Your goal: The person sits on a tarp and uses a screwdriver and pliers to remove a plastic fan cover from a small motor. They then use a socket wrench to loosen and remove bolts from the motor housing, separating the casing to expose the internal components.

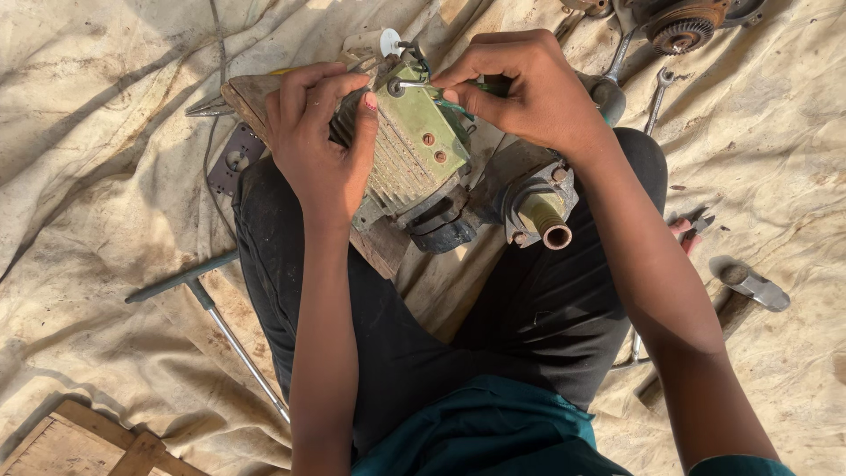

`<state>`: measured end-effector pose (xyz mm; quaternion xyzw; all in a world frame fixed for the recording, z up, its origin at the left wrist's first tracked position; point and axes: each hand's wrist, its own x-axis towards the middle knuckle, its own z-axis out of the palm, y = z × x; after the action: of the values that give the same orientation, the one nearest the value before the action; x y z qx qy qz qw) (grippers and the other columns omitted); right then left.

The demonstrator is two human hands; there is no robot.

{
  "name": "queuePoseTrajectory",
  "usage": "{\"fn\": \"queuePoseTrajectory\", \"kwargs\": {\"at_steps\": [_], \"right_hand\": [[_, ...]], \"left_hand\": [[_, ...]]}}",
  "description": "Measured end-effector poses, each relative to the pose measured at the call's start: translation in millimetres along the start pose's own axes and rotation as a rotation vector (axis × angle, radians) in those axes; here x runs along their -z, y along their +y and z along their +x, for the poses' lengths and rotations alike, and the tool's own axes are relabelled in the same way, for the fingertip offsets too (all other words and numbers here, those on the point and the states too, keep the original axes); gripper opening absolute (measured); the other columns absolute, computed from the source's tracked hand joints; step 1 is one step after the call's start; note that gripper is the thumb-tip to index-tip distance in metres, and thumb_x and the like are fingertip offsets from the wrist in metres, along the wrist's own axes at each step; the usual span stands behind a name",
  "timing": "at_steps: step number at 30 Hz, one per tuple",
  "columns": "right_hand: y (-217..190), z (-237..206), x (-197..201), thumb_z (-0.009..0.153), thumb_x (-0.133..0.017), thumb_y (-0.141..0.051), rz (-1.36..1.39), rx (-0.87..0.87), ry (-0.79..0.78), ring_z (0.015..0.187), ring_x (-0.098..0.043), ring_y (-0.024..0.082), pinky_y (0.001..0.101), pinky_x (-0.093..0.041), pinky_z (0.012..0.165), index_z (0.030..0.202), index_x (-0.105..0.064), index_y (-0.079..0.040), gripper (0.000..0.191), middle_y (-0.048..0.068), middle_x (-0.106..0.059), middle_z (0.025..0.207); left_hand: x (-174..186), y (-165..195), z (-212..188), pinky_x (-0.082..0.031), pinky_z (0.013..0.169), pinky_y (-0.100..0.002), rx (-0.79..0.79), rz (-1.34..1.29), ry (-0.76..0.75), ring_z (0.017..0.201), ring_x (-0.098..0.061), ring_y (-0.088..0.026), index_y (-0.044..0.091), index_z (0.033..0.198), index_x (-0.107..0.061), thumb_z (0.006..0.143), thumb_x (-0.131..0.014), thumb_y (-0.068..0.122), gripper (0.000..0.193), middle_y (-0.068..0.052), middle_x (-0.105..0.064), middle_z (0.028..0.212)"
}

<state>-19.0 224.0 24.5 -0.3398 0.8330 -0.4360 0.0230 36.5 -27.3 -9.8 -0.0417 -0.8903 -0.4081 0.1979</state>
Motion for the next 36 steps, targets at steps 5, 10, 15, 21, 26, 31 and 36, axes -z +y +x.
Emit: {"fn": "queuePoseTrajectory", "kwargs": {"at_steps": [5, 10, 15, 21, 26, 31, 36], "right_hand": [[-26.7, 11.5, 13.1, 0.096, -0.078, 0.001, -0.264, 0.022, -0.083, 0.09, -0.076, 0.02, 0.0318, -0.062, 0.076, 0.11, -0.078, -0.006, 0.016, 0.009, -0.077, 0.102], [-32.5, 22.1, 17.6, 0.094, -0.077, 0.001, -0.274, -0.021, -0.123, 0.088, -0.076, 0.018, 0.0314, -0.061, 0.078, 0.106, -0.078, -0.005, 0.014, 0.008, -0.078, 0.101], [-15.5, 20.0, 10.4, 0.101, -0.074, -0.002, 0.2, -0.33, -0.15, 0.092, -0.07, 0.011, 0.0259, -0.057, 0.085, 0.108, -0.075, -0.003, 0.007, 0.004, -0.076, 0.1], [-15.4, 7.5, 1.5, 0.104, -0.071, -0.002, 0.286, -0.423, -0.094, 0.092, -0.066, 0.008, 0.0271, -0.058, 0.086, 0.11, -0.073, -0.004, 0.007, 0.003, -0.071, 0.097], [-51.3, 45.3, 13.8, 0.093, -0.075, -0.009, -0.228, -0.395, -0.248, 0.073, -0.069, 0.018, 0.0344, -0.056, 0.071, 0.105, -0.077, -0.008, 0.012, 0.007, -0.073, 0.085], [-71.2, 85.5, -0.8, 0.072, -0.076, -0.008, -0.738, -0.323, -0.372, 0.063, -0.071, 0.023, 0.0358, -0.057, 0.059, 0.094, -0.08, -0.013, 0.022, 0.008, -0.072, 0.072], [-41.6, 66.6, 20.1, 0.093, -0.079, -0.024, -0.352, -0.538, -0.403, 0.066, -0.07, 0.016, 0.0321, -0.052, 0.06, 0.102, -0.079, -0.012, 0.015, 0.004, -0.073, 0.075]], "left_hand": [[-0.2, -0.1, 1.0, -0.05, 0.098, -0.04, -0.004, -0.001, 0.009, 0.113, -0.057, -0.024, 0.02, 0.11, -0.075, 0.098, -0.08, 0.023, 0.013, 0.005, -0.065, 0.122], [-0.7, 3.2, 1.7, -0.047, 0.103, -0.042, 0.001, 0.018, -0.012, 0.115, -0.056, -0.022, 0.022, 0.11, -0.075, 0.096, -0.081, 0.026, 0.016, 0.007, -0.062, 0.124], [-1.3, 7.9, 2.2, -0.036, 0.103, -0.046, -0.232, 0.202, 0.013, 0.12, -0.049, -0.027, 0.024, 0.122, -0.077, 0.093, -0.083, 0.041, 0.035, 0.003, -0.058, 0.13], [-3.8, 8.6, 3.7, -0.036, 0.108, -0.043, -0.159, 0.106, -0.052, 0.124, -0.054, -0.02, 0.022, 0.122, -0.076, 0.1, -0.079, 0.036, 0.027, 0.009, -0.064, 0.124], [-7.6, 6.6, 7.4, -0.035, 0.114, -0.041, -0.13, 0.027, -0.098, 0.133, -0.057, -0.019, 0.018, 0.119, -0.076, 0.102, -0.076, 0.027, 0.02, 0.006, -0.073, 0.121], [-7.2, 3.2, 8.2, -0.036, 0.114, -0.04, -0.152, -0.021, -0.091, 0.132, -0.061, -0.019, 0.015, 0.119, -0.077, 0.1, -0.076, 0.019, 0.02, 0.002, -0.075, 0.122], [-8.7, 2.8, 8.3, -0.037, 0.112, -0.04, -0.141, -0.051, -0.08, 0.129, -0.062, -0.02, 0.014, 0.117, -0.077, 0.097, -0.079, 0.018, 0.021, 0.001, -0.076, 0.118]]}}
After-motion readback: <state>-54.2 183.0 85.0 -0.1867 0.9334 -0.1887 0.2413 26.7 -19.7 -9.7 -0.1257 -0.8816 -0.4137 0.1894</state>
